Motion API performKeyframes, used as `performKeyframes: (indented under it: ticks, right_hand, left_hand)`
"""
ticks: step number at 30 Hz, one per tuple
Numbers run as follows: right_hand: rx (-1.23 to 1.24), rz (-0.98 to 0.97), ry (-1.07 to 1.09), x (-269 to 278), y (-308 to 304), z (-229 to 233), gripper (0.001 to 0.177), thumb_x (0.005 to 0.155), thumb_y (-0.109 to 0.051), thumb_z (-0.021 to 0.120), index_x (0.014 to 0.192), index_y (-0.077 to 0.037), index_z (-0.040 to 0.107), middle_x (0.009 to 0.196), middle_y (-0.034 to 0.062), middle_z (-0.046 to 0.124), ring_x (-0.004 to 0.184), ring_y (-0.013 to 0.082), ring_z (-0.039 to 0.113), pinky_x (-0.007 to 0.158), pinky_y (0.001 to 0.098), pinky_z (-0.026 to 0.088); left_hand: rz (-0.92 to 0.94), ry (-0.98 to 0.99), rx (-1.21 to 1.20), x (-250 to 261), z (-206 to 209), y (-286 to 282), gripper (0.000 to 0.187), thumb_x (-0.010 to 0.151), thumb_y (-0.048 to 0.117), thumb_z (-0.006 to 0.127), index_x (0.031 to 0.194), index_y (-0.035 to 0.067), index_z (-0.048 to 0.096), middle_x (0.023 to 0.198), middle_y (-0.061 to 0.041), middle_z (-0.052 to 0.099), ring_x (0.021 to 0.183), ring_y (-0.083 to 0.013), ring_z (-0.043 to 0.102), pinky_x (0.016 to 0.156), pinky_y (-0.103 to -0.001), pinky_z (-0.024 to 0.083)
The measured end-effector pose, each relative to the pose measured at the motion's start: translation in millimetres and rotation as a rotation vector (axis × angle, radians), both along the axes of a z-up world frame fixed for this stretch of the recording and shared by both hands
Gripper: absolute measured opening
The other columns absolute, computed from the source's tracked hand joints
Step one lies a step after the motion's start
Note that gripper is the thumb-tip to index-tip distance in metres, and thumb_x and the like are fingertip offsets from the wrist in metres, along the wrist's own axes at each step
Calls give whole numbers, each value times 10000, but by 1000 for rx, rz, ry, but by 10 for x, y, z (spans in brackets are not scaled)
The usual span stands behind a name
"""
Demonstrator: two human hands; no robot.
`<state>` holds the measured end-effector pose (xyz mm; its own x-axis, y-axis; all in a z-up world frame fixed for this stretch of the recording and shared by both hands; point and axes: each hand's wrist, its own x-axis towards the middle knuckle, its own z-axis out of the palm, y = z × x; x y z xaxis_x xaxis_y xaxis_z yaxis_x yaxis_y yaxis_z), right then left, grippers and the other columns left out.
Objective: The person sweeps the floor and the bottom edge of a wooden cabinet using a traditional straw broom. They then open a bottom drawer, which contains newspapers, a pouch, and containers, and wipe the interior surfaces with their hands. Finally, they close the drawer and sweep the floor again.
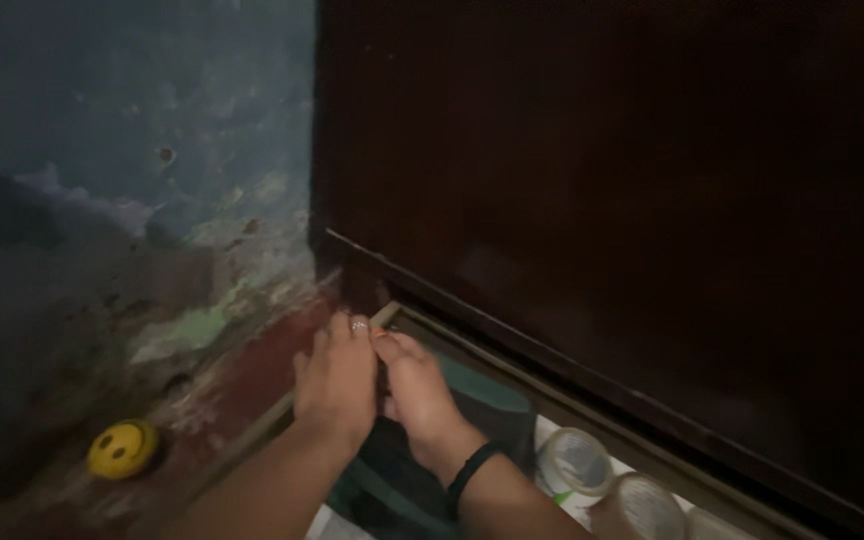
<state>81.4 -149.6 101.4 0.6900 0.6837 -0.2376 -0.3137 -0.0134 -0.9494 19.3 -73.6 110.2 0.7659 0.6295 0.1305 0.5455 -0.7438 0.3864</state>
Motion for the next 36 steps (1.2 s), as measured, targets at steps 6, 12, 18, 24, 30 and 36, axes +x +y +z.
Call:
performKeyframes:
  ticks: [6,12,18,24,30,36]
  right_hand:
    - [-78,-12,-119,8,-272,133,430,997,-400,486,1289,-121,633,1185,34,696,1067,158,657,899,363,551]
    - [-89,28,-159,20,-526,58,468,999,-407,476,1303,-76,609,1203,66,678,1109,206,651,936,411,568]
    - [-197,45,-126,28,-601,34,466,1006,-396,475,1352,-100,577,1260,59,656,1184,194,623,982,423,548]
    - [-204,55,-141,46,-603,-7,490,998,-388,465,1381,-101,566,1286,88,662,1197,213,636,988,423,551]
    - [-269,37,-156,84,-644,-35,530,1001,-404,474,1425,-88,516,1403,86,579,1293,232,568,1002,419,573]
    - [-324,39,-171,146,-679,-39,572,999,-455,452,1435,-90,515,1456,123,557,1342,249,537,1002,402,576]
  left_hand:
    - [-43,121,51,17,205,-245,519,931,107,639,1404,125,428,1405,-71,436,1363,-265,444,1065,-490,432]
    - [-70,104,119,22,170,-321,459,954,118,618,1384,99,458,1393,-85,471,1329,-268,500,1058,-479,448]
    - [-70,159,116,29,184,-339,499,930,102,633,1394,99,447,1404,-90,462,1329,-256,501,1064,-456,443]
    - [-101,191,161,27,159,-345,456,970,124,608,1397,91,453,1417,-86,464,1325,-259,513,1056,-443,469]
    - [-103,214,143,54,115,-344,586,929,111,654,1453,97,393,1461,-85,404,1370,-253,455,1076,-452,449]
    - [-100,249,141,44,132,-379,697,906,130,710,1501,102,348,1496,-86,375,1401,-250,424,1108,-458,426]
